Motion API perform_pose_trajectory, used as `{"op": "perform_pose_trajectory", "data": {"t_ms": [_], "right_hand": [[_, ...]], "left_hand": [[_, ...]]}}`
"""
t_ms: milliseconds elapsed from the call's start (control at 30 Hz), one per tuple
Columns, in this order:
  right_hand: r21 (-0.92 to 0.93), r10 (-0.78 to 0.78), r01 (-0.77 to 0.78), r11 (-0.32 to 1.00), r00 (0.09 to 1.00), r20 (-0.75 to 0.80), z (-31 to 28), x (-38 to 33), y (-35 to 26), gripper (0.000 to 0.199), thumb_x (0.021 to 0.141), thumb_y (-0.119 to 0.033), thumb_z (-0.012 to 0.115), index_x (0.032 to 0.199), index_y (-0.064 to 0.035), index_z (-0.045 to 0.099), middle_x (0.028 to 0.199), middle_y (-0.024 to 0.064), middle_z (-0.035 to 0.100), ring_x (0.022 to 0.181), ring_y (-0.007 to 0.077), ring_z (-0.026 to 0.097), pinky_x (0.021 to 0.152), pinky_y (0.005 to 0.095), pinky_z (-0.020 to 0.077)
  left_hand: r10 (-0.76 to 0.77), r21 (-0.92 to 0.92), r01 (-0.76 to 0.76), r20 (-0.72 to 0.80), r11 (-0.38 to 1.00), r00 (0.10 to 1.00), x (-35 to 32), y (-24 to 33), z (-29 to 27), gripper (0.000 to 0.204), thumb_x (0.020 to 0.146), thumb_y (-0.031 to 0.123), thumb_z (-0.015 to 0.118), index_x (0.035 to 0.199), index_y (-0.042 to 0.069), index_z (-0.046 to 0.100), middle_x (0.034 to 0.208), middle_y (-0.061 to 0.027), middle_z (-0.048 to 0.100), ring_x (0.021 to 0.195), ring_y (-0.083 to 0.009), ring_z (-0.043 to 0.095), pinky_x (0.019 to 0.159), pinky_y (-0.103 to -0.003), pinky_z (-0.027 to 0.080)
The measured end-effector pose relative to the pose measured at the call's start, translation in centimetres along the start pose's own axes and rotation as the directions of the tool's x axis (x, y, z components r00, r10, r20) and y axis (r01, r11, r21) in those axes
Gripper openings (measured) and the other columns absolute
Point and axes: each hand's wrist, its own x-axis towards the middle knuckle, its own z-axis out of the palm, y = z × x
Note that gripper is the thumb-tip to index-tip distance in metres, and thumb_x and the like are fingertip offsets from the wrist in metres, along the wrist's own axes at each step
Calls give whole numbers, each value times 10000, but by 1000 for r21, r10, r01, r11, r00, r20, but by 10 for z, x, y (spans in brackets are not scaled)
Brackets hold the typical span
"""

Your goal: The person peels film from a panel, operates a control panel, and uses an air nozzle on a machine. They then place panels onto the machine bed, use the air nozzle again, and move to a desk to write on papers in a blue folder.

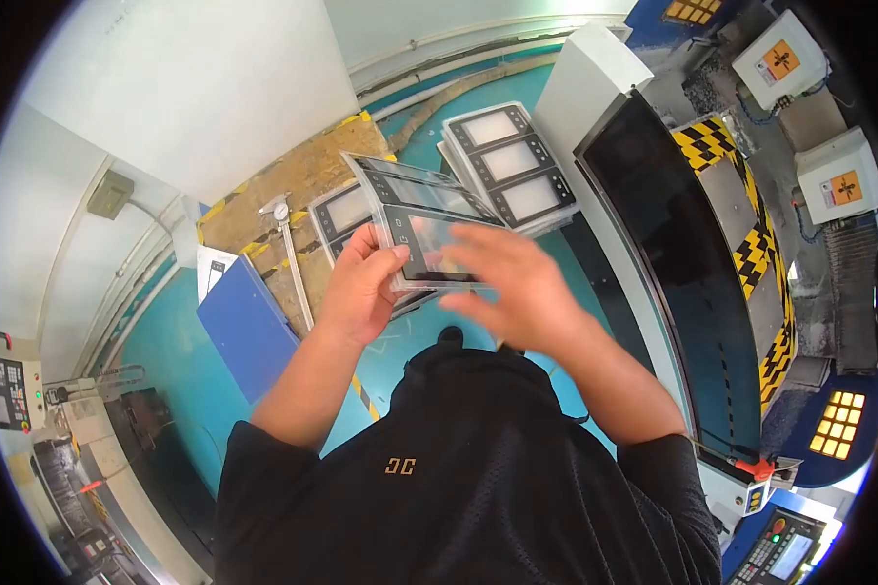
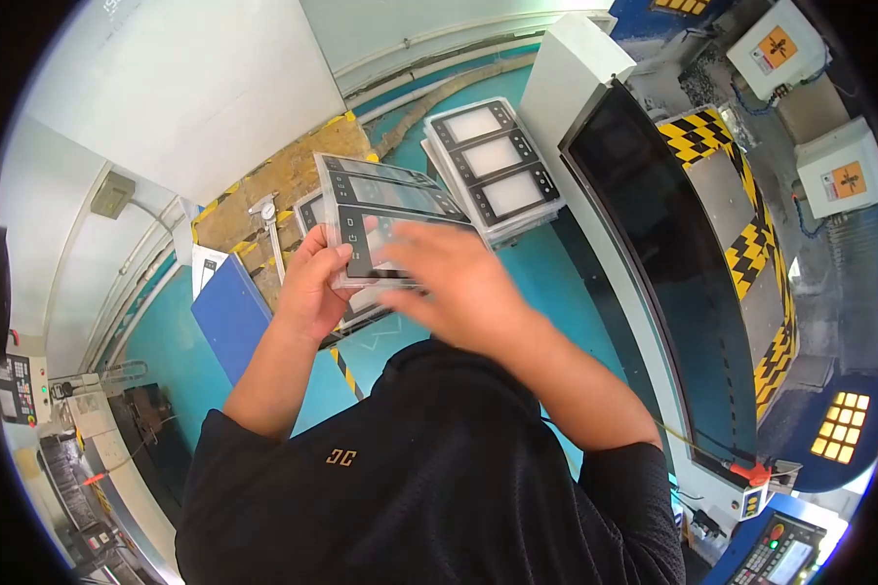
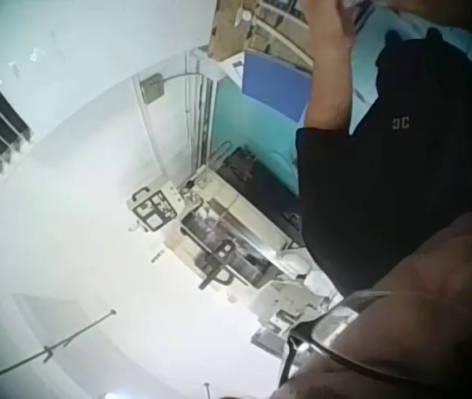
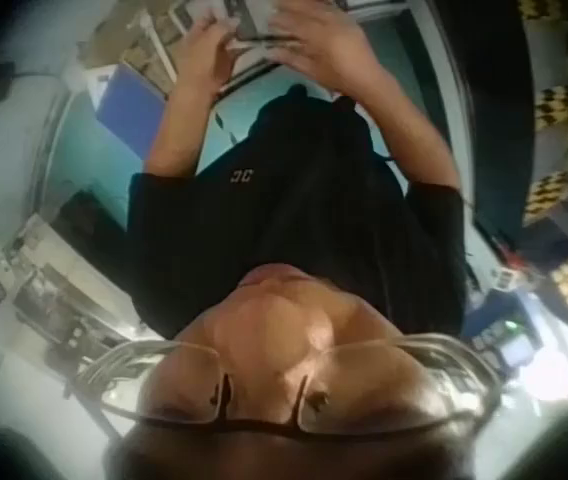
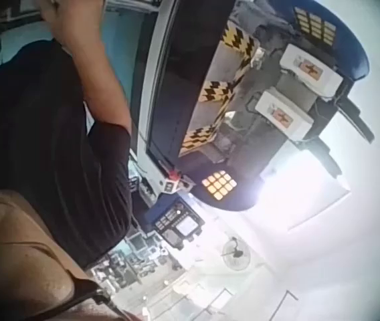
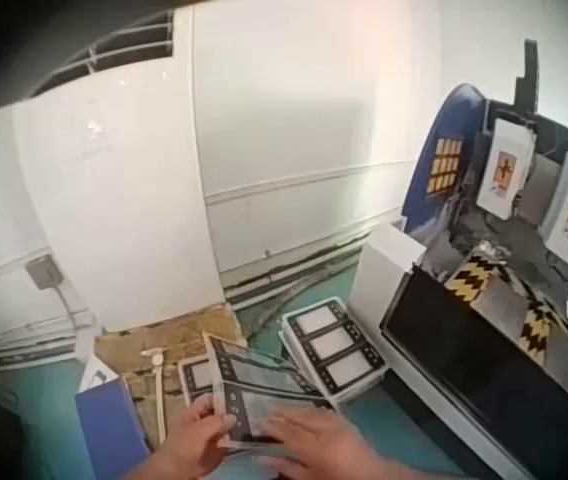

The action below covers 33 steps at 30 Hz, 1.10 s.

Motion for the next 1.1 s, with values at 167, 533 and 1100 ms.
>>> {"op": "perform_pose_trajectory", "data": {"t_ms": [167, 533, 1100], "right_hand": [[-47, -304, 302, 952, 951, -55, 7, 7, -2, 298, 801, -133, 787, 1065, -30, 695, 1115, 111, 710, 974, 287, 705, 849, 386, 558], [207, -50, 41, 977, 998, 38, -3, 11, -3, 191, 883, -124, 756, 1039, -14, 748, 1041, 146, 757, 968, 326, 731, 839, 387, 585], [395, 204, -292, 871, 946, 251, -12, 6, 0, 205, 929, -133, 735, 1094, -14, 754, 1051, 139, 768, 943, 231, 744, 831, 322, 575]], "left_hand": [[21, -30, -18, 91, 999, 996, 9, -10, 12, 180, 971, 95, 625, 1136, 62, 562, 1164, -80, 661, 988, -182, 685, 840, -389, 604], [-24, -135, 42, 130, 990, 991, -6, -6, 18, 148, 1018, 93, 510, 1158, 44, 510, 1227, -135, 641, 1100, -262, 680, 978, -421, 570], [-113, -223, 157, 199, 962, 974, -10, -10, 20, 124, 1043, 146, 539, 1136, 68, 516, 1267, -130, 633, 1149, -270, 669, 1021, -428, 550]]}}
